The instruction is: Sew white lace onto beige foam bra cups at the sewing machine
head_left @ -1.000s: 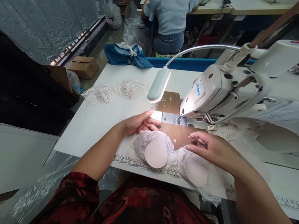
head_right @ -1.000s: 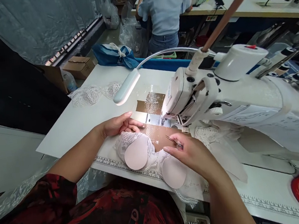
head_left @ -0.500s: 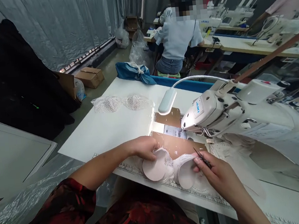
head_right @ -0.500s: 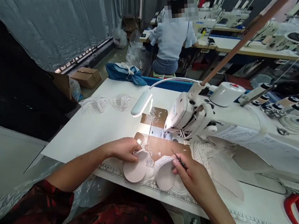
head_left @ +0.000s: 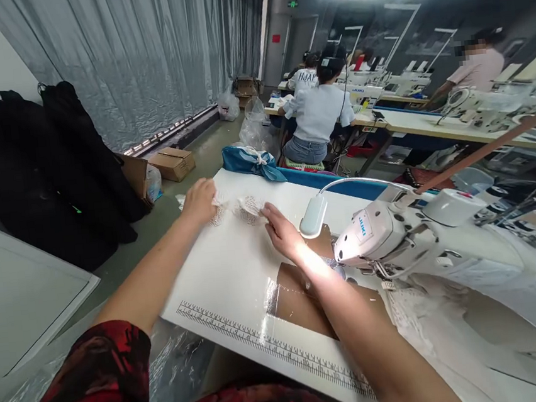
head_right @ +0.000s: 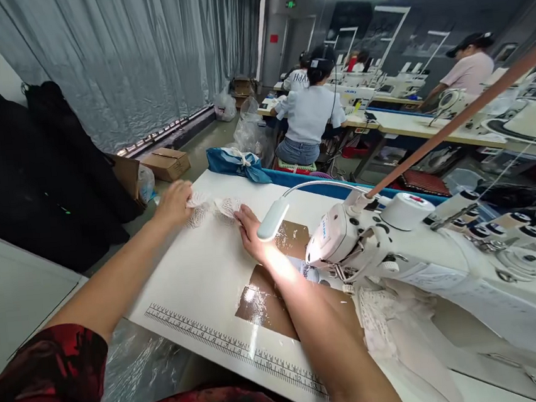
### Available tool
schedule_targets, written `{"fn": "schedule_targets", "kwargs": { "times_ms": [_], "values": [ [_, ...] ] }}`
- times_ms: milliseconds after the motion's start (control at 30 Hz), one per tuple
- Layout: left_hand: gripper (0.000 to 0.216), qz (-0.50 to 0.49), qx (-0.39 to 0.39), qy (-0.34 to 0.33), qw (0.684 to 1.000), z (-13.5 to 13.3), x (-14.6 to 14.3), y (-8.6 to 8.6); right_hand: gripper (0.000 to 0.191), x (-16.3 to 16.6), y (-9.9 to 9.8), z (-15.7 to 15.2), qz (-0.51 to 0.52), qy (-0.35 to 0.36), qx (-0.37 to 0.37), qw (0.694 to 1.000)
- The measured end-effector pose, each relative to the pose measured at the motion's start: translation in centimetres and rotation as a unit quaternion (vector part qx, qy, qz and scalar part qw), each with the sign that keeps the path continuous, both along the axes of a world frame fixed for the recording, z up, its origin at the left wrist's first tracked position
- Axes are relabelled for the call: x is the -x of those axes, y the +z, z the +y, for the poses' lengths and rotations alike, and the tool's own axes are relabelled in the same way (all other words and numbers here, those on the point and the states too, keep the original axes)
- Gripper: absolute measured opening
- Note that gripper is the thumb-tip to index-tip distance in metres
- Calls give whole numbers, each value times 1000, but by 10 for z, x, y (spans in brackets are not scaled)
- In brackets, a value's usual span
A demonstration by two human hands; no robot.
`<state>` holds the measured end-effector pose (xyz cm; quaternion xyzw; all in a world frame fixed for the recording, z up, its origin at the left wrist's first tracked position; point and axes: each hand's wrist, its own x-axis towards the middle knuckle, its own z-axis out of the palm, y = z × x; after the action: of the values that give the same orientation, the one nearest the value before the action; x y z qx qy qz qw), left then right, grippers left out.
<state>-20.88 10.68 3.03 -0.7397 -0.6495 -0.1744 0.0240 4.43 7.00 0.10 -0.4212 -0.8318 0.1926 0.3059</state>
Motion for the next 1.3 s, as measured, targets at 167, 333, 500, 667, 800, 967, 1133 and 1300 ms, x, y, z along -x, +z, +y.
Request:
{"fn": "schedule_targets", "kwargs": {
  "times_ms": [167, 333, 500, 667, 800, 967, 1133, 1300],
  "values": [
    [47, 13, 90, -21, 996, 0, 7, -41, 37, -31, -13, -37, -66, 34, 26, 997],
    [67, 39, 96, -68, 992, -7, 5, -43, 27, -112, -9, -130, -138, -45, 27, 989],
    [61, 7, 72, -134, 988, -47, -37, -30, 19, -204, -23, -209, -112, -284, -50, 951],
    [43, -71, 180, -427, 883, -109, -145, -17, 32, -262, -46, -246, -112, -440, -72, 888],
    [48, -35, 148, -586, 796, -140, -243, -17, 39, -265, -49, -256, -96, -479, 12, 872],
    [71, 40, 119, -644, 755, -154, -313, -34, 38, -246, -40, -270, 44, -325, 130, 936],
    [47, 127, 134, -582, 792, -164, -307, -33, 47, -262, -41, -278, -11, -416, 102, 904],
    [23, 154, 179, -458, 857, -168, -255, -29, 46, -285, -55, -270, -222, -469, -11, 855]
  ]
}}
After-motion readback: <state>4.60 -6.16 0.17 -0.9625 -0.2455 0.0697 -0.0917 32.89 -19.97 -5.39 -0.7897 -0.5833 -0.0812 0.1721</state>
